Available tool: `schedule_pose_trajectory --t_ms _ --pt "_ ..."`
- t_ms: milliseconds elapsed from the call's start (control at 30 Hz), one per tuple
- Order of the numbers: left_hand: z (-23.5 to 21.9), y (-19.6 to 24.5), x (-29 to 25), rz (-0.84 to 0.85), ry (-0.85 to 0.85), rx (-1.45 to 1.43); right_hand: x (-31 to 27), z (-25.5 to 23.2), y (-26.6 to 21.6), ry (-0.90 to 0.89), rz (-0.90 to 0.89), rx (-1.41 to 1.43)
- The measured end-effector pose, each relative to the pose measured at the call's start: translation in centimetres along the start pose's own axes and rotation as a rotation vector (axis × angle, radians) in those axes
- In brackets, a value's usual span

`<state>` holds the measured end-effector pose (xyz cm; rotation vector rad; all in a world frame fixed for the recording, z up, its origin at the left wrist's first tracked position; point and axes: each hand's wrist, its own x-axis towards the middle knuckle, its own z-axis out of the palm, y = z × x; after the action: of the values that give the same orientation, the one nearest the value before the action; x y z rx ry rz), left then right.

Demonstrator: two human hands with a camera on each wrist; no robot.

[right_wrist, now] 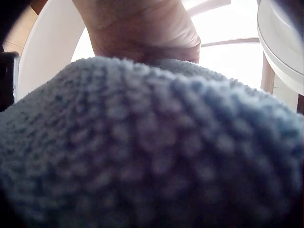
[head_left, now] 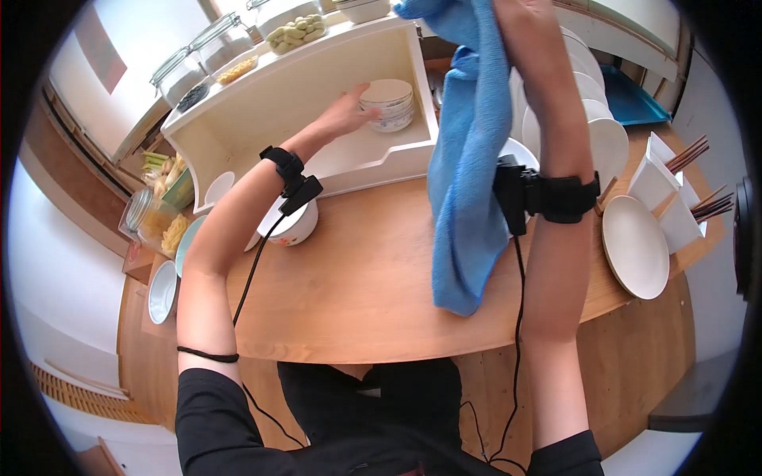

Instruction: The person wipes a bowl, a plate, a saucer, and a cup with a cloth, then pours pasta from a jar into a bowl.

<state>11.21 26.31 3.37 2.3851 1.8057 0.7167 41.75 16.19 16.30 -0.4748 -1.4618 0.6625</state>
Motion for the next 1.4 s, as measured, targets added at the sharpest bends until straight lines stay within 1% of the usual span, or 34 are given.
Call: schedule_pose_trajectory --t_ms 67,133,167,200,233,267,300,333,400,433,500,567,600,633,667,733,767,800,833,867,900,933,967,1000,1033,1067,1133,1167,1200,1267,1300,1333,1367,1400 --pt "0.2 -0.5 1.0 -0.006 0.027 -0.02 0.0 0.6 0.2 -0.051 0.029 -0.002" --pt "0.4 -1.3 1.9 -0.079 -0.03 -0.103 -0.1 1.1 0.3 -0.096 0.054 -0.015" --pt "0.4 -1.9 2.3 -0.077 -0.035 -0.106 0.1 1.2 0.5 -0.118 0.072 -0.023" --pt "0.5 -2.5 2.7 -0.07 -0.091 -0.122 0.1 1.5 0.5 -0.14 0.084 -0.032" --pt "0.3 -2.3 2.9 -0.062 -0.145 -0.138 0.0 1.7 0.5 -0.157 0.089 -0.029" --pt "0.3 -2.1 2.7 -0.062 -0.145 -0.138 -0.2 1.9 0.2 -0.172 0.081 -0.094" --pt "0.1 -2.0 2.3 -0.034 -0.094 -0.109 -0.7 2.1 0.0 -0.165 0.01 -0.04" --pt "-0.1 -1.9 2.1 -0.008 -0.039 -0.08 -0.6 2.3 0.1 -0.169 0.006 -0.037" --pt "-0.5 -1.4 2.0 -0.005 0.016 -0.113 -0.3 2.6 0.2 -0.163 0.108 -0.184" --pt "-0.7 -1.3 1.9 0.001 0.065 -0.147 -0.3 2.6 0.4 -0.168 0.103 -0.183" --pt "-1.3 -0.9 1.8 -0.006 0.114 -0.138 -0.3 2.7 1.4 -0.172 -0.042 -0.194" --pt "-2.5 -0.2 0.7 -0.02 0.154 -0.13 -0.3 3.1 2.1 -0.142 -0.019 -0.173" --pt "-3.6 0.4 0.0 -0.074 0.168 -0.186 -0.1 3.4 2.5 -0.112 -0.001 -0.158" --pt "-4.9 1.2 -1.0 -0.128 0.186 -0.243 0.2 3.2 3.3 -0.143 0.031 -0.186" --pt "-5.9 1.5 -2.2 -0.134 0.197 -0.241 0.0 3.3 2.5 -0.153 0.024 -0.181" --pt "-7.7 2.2 -5.1 -0.117 0.179 -0.42 -0.8 3.6 1.1 -0.097 0.105 -0.211" --pt "-8.5 2.5 -6.6 -0.127 0.189 -0.418 -0.6 3.9 1.2 -0.1 0.206 -0.142" --pt "-9.0 2.9 -8.2 -0.107 0.178 -0.512 0.0 3.3 2.7 -0.114 0.204 -0.137" --pt "-9.6 3.5 -9.8 -0.085 0.172 -0.607 0.9 2.4 4.9 -0.094 0.132 -0.232" --pt "-10.0 3.9 -11.3 -0.094 0.189 -0.612 1.0 3.3 4.7 -0.076 0.057 -0.329" --pt "-10.4 4.3 -12.7 -0.066 0.17 -0.703 0.1 4.6 5.0 0.039 0.024 -0.199" --pt "-10.6 4.8 -14.0 -0.035 0.15 -0.795 -0.4 5.3 4.7 0.018 0.021 -0.203" --pt "-10.8 5.1 -15.3 -0.043 0.168 -0.809 -0.7 5.8 4.5 0.01 0.02 -0.224" --pt "-10.9 5.4 -16.4 0.01 0.135 -0.888 -1.0 6.5 4.4 0.002 0.017 -0.248" --pt "-11.0 5.5 -17.1 0.068 0.102 -0.966 -2.0 8.4 4.3 0.074 0.0 -0.088" --pt "-11.0 5.4 -17.7 0.067 0.12 -0.983 -2.8 9.9 4.0 0.053 -0.005 -0.099" --pt "-11.0 5.1 -18.1 0.1 0.052 -1.118 -3.9 12.2 3.8 0.184 -0.092 -0.013" --pt "-11.4 5.0 -18.0 0.119 0.033 -1.092 -4.1 12.7 4.6 0.186 -0.15 -0.089" --pt "-11.5 4.7 -17.8 0.12 0.044 -1.107 -4.4 13.4 5.1 0.171 -0.154 -0.098" --pt "-12.1 3.8 -17.1 0.171 0.06 -1.104 -4.7 15.4 4.9 0.173 -0.187 0.045" --pt "-12.4 3.4 -17.0 0.174 0.044 -1.133 -5.0 16.1 4.7 0.158 -0.188 0.039" --pt "-12.7 2.6 -16.9 0.173 0.055 -1.146 -5.6 17.0 4.5 0.137 -0.254 0.035" --pt "-12.8 1.9 -16.8 0.212 0.024 -1.155 -6.1 17.6 4.5 0.114 -0.316 0.03" --pt "-12.7 1.2 -16.8 0.25 -0.008 -1.166 -6.5 17.9 4.9 0.099 -0.31 0.021"
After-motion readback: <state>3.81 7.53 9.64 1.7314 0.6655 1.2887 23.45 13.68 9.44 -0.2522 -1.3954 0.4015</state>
